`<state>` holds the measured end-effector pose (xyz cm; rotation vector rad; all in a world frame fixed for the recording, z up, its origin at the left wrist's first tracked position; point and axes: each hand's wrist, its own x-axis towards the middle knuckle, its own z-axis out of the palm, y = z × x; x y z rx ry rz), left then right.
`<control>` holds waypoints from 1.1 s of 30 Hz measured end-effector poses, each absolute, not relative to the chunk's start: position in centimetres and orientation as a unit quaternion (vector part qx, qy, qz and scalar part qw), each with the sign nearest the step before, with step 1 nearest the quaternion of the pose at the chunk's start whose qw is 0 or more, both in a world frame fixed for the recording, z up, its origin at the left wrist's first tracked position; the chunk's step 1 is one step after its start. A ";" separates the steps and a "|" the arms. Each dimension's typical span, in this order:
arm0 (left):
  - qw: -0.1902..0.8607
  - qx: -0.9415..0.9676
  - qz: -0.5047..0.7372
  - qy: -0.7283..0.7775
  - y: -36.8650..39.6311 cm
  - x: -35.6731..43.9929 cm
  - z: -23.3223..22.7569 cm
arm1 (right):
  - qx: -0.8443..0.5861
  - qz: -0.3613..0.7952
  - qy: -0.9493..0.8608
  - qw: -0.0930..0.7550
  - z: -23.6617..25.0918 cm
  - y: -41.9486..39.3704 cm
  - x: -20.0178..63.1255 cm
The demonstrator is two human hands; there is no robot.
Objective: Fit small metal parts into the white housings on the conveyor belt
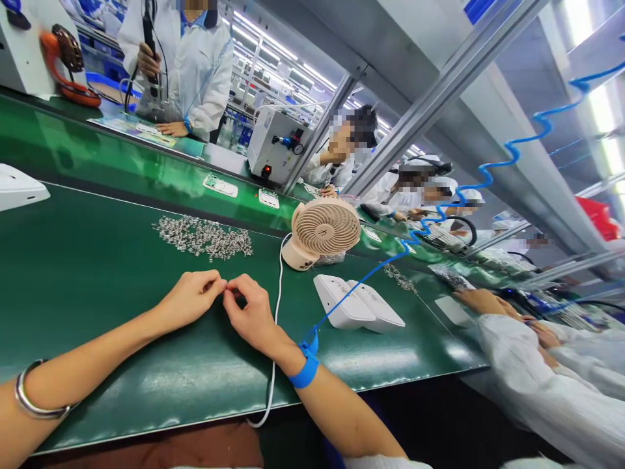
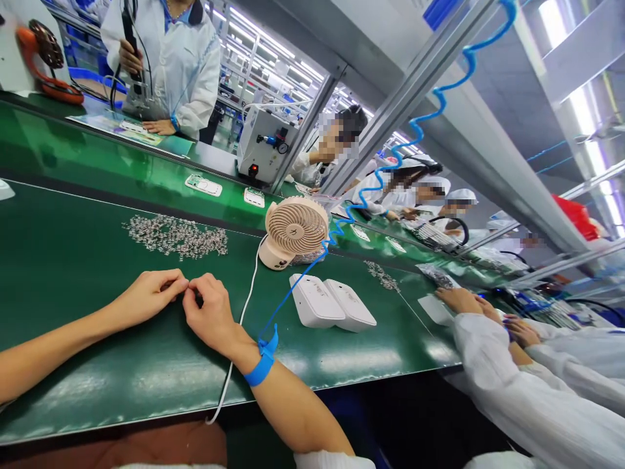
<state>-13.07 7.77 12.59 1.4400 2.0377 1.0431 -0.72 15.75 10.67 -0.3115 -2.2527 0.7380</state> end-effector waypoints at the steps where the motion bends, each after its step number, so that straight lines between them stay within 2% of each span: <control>1: 0.217 0.519 0.379 0.735 7.7 -13.0 12.6 | -0.122 0.284 -0.878 0.366 10.7 15.8 -0.7; 8: 0.220 0.517 0.384 0.733 7.7 -12.9 12.4 | -0.130 0.246 -0.900 0.337 11.0 15.9 -0.6; 13: 0.211 0.504 0.400 0.736 7.7 -12.8 12.7 | -0.163 0.156 -0.928 0.296 11.8 17.0 0.0; 19: 0.214 0.524 0.398 0.722 7.5 -12.8 12.2 | -0.355 0.018 -0.899 0.254 14.3 20.9 2.6; 25: 0.208 0.542 0.390 0.715 7.5 -12.8 11.8 | -0.583 0.013 -0.805 0.108 16.1 23.9 7.2; 28: 0.206 0.544 0.390 0.714 7.5 -12.7 11.7 | -0.607 0.017 -0.794 0.044 15.5 24.6 8.8; 33: 0.202 0.552 0.384 0.712 7.5 -12.6 11.6 | -0.624 -0.022 -0.781 0.030 14.4 24.9 9.7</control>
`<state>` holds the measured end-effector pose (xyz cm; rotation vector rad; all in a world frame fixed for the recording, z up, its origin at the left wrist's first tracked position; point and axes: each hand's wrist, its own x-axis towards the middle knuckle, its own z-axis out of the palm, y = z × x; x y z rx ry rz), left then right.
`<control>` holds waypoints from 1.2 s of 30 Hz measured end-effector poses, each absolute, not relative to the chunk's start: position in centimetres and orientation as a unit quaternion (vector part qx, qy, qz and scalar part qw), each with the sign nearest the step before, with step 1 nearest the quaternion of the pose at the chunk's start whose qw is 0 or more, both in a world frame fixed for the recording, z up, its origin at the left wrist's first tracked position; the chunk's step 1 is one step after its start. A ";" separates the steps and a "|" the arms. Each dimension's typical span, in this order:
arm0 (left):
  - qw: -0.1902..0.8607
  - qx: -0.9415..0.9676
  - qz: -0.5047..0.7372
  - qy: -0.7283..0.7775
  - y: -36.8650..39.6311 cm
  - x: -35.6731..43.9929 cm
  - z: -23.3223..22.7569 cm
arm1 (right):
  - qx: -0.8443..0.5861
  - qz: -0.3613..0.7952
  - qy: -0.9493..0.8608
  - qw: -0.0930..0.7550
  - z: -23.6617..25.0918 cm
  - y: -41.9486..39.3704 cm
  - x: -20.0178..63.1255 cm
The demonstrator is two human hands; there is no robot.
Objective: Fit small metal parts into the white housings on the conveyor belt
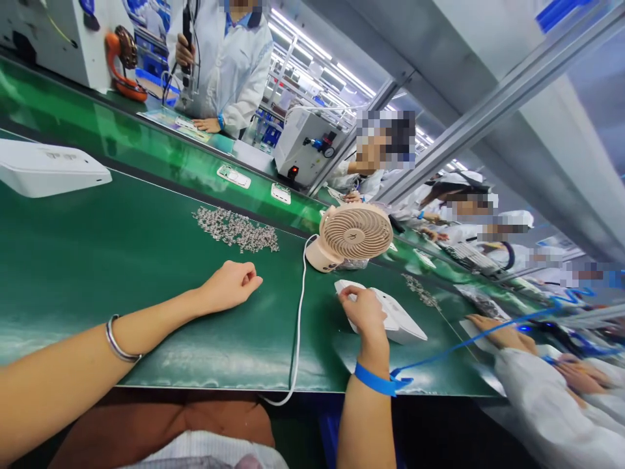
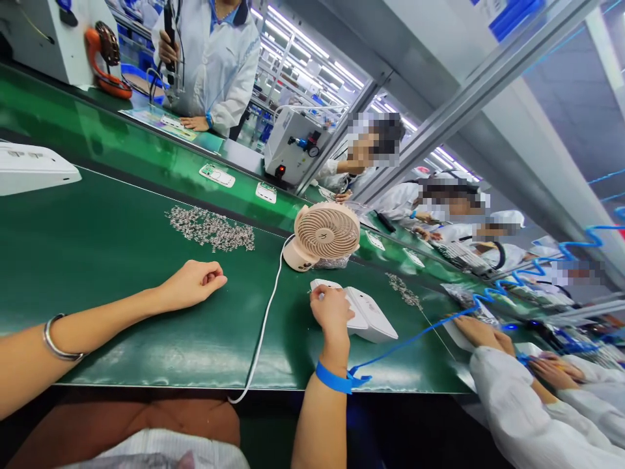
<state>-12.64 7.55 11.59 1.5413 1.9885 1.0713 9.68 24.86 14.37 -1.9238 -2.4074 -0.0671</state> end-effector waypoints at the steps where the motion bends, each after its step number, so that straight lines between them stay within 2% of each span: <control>1: 0.201 0.554 0.381 0.712 7.6 -12.6 11.6 | -0.631 -0.031 -0.775 0.027 14.3 24.9 9.7; 9: 0.180 0.585 0.356 0.707 7.4 -12.9 11.7 | -0.588 -0.097 -0.803 0.015 13.1 23.8 9.7; 16: 0.169 0.606 0.348 0.695 7.4 -12.9 11.7 | -0.454 -0.185 -0.871 0.013 11.6 21.3 11.5; 23: 0.156 0.620 0.343 0.688 7.5 -13.2 11.4 | -0.337 -0.187 -0.922 -0.033 12.9 20.0 11.7; 29: 0.141 0.618 0.356 0.687 7.6 -13.4 11.5 | -0.312 -0.169 -0.933 -0.061 13.9 20.7 10.3; 32: 0.135 0.603 0.374 0.691 7.6 -13.4 11.6 | -0.322 -0.157 -0.933 -0.029 14.7 21.6 10.3; 36: 0.127 0.560 0.417 0.705 7.6 -13.6 12.1 | -0.267 -0.159 -0.947 0.081 16.0 20.8 9.6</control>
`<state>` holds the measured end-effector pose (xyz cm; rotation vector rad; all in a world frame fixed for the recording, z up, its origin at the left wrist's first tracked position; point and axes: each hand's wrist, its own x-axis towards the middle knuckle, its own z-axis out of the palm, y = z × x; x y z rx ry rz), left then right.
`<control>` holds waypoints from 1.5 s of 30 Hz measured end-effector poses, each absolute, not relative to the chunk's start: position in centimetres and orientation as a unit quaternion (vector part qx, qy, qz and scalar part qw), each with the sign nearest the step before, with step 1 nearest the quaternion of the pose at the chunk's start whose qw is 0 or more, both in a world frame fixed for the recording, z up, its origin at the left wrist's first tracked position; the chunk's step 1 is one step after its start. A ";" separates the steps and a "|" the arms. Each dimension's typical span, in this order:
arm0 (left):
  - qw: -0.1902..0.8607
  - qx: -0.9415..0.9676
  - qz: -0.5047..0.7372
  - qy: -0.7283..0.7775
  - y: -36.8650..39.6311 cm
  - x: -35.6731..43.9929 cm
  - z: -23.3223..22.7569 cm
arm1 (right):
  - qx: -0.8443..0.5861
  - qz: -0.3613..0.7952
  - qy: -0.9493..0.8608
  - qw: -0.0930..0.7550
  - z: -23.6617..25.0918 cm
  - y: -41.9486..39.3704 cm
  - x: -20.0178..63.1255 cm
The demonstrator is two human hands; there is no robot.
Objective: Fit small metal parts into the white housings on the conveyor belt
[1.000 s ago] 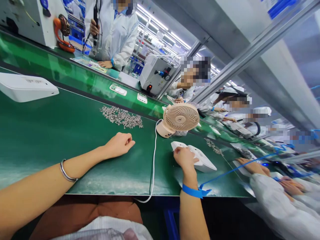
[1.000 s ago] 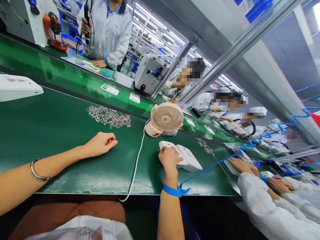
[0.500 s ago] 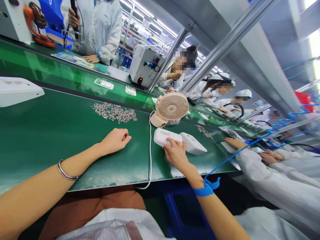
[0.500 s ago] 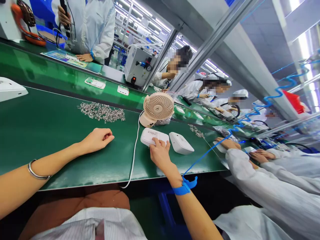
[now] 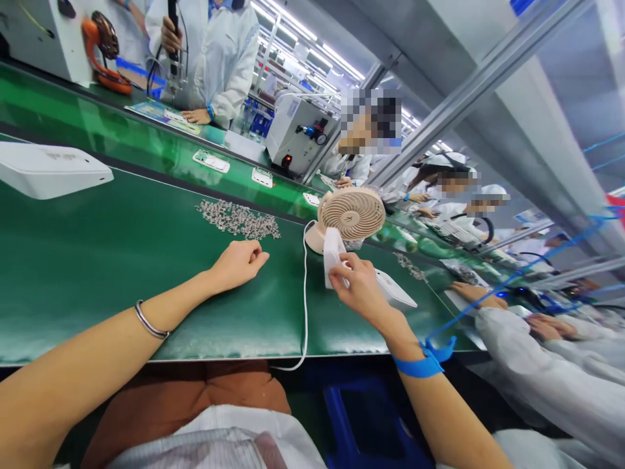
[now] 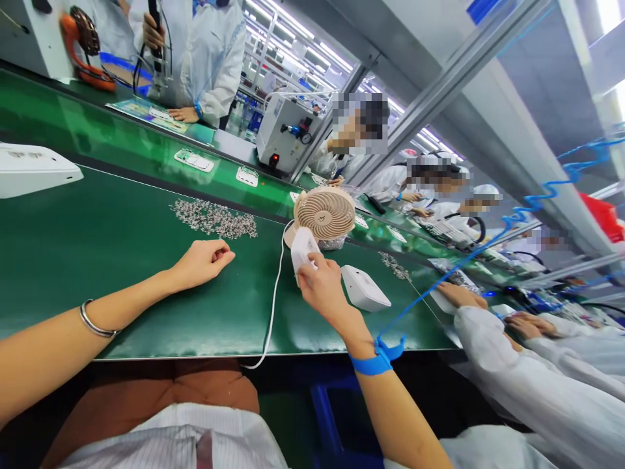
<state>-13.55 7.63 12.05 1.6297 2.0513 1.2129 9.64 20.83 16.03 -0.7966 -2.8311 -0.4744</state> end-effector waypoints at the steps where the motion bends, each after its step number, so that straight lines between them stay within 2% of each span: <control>1: 0.120 0.543 0.430 0.712 7.6 -13.7 12.3 | -0.232 -0.168 -0.952 0.108 16.2 19.9 9.2; 4: 0.093 0.488 0.470 0.729 7.5 -14.3 13.2 | -0.099 -0.203 -0.961 0.156 16.3 15.9 7.3; 8: 0.111 0.474 0.519 0.702 7.0 -15.9 14.5 | 0.057 -0.214 -0.970 0.104 16.1 11.2 5.4; 13: 0.215 0.618 0.402 0.641 6.7 -17.0 14.7 | 0.083 -0.144 -0.985 0.055 15.9 11.4 5.2; 15: 0.247 0.659 0.325 0.632 6.7 -16.7 14.4 | 0.064 -0.074 -0.994 0.054 15.7 12.6 5.3; 17: 0.229 0.666 0.248 0.665 6.7 -16.0 14.3 | 0.049 0.014 -0.996 0.071 15.7 14.1 5.1; 20: 0.086 0.635 0.156 0.752 6.5 -14.7 14.4 | 0.038 0.180 -0.980 0.078 16.1 16.5 4.5; 23: -0.052 0.607 0.132 0.782 6.2 -14.0 14.7 | -0.002 0.372 -0.928 0.031 16.5 19.2 3.5; 26: -0.085 0.624 0.125 0.767 6.1 -13.7 14.9 | -0.052 0.523 -0.851 -0.010 16.2 21.6 2.1; 28: -0.089 0.629 0.111 0.764 6.0 -13.4 15.0 | -0.077 0.586 -0.807 0.012 15.4 22.6 1.0; 30: -0.119 0.608 0.103 0.778 5.9 -12.8 14.8 | -0.092 0.625 -0.772 0.072 14.3 22.8 -0.1; 34: -0.245 0.569 0.128 0.774 5.3 -10.8 13.5 | -0.125 0.633 -0.738 0.199 12.6 21.9 -0.9; 37: -0.279 0.626 0.138 0.715 4.9 -9.6 12.1 | -0.141 0.572 -0.763 0.264 12.3 21.2 -0.5; 41: -0.237 0.658 0.119 0.705 4.7 -9.2 11.1 | -0.153 0.449 -0.832 0.287 12.4 20.8 0.2; 45: -0.231 0.654 0.115 0.711 4.7 -9.3 11.1 | -0.154 0.388 -0.867 0.272 12.5 20.7 0.8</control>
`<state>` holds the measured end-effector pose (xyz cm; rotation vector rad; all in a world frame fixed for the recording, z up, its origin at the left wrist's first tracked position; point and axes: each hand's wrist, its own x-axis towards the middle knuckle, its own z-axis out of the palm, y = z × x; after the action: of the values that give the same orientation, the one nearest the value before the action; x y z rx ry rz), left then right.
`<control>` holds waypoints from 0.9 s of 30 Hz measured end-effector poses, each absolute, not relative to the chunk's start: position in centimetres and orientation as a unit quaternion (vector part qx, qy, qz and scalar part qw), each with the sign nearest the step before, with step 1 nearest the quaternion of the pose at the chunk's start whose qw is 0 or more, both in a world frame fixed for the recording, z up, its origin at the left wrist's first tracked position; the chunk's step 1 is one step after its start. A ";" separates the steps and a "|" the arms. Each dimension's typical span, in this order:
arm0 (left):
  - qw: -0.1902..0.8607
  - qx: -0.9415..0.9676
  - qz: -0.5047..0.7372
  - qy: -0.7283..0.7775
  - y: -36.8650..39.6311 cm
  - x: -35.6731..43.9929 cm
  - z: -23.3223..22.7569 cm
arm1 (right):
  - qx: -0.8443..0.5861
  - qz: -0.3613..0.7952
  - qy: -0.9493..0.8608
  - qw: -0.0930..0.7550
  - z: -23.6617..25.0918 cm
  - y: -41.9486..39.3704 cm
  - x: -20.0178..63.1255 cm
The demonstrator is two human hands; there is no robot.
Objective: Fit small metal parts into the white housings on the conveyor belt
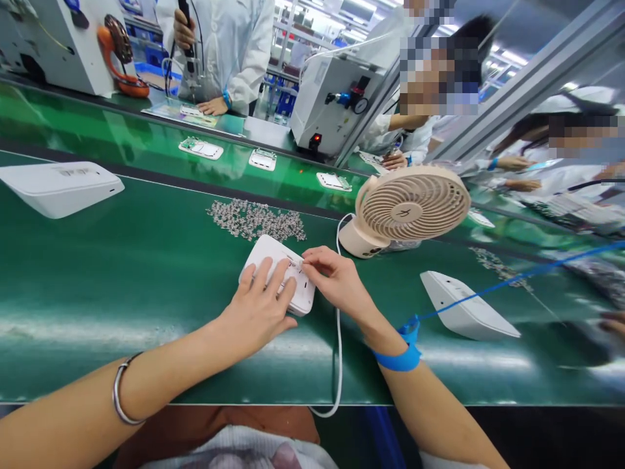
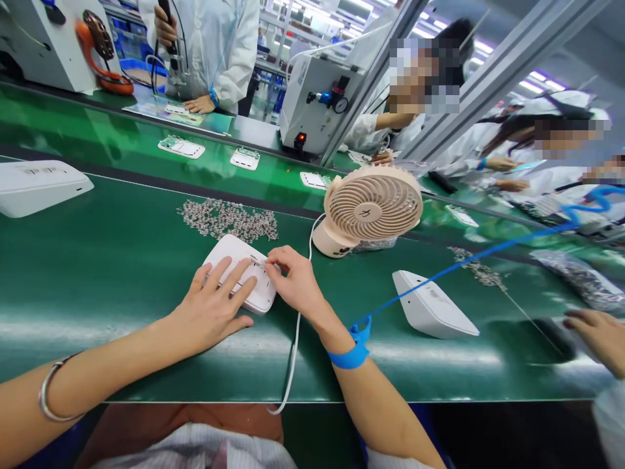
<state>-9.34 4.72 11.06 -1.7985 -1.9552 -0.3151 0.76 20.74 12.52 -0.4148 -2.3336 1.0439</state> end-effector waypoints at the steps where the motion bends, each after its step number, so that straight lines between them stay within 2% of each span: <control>1: 0.233 -0.653 -0.115 -0.711 4.7 -9.3 11.1 | -0.150 0.376 -0.875 0.266 12.6 20.7 0.9; 8: 0.245 -0.651 -0.121 -0.709 4.9 -9.3 11.2 | -0.136 0.206 -0.937 0.248 12.9 20.0 0.9; 12: 0.251 -0.647 -0.128 -0.709 5.3 -9.3 11.2 | -0.145 0.154 -0.950 0.230 13.0 19.8 0.8; 17: 0.250 -0.644 -0.136 -0.711 5.9 -9.1 11.0 | -0.173 0.142 -0.954 0.198 13.1 19.7 0.7; 27: 0.227 -0.635 -0.110 -0.730 5.9 -8.9 11.3 | -0.196 0.181 -0.933 0.241 13.2 19.9 1.6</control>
<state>-8.86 5.94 11.26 -1.7506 -2.0125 -0.3032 1.64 19.89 13.19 -0.5357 -2.5530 0.4949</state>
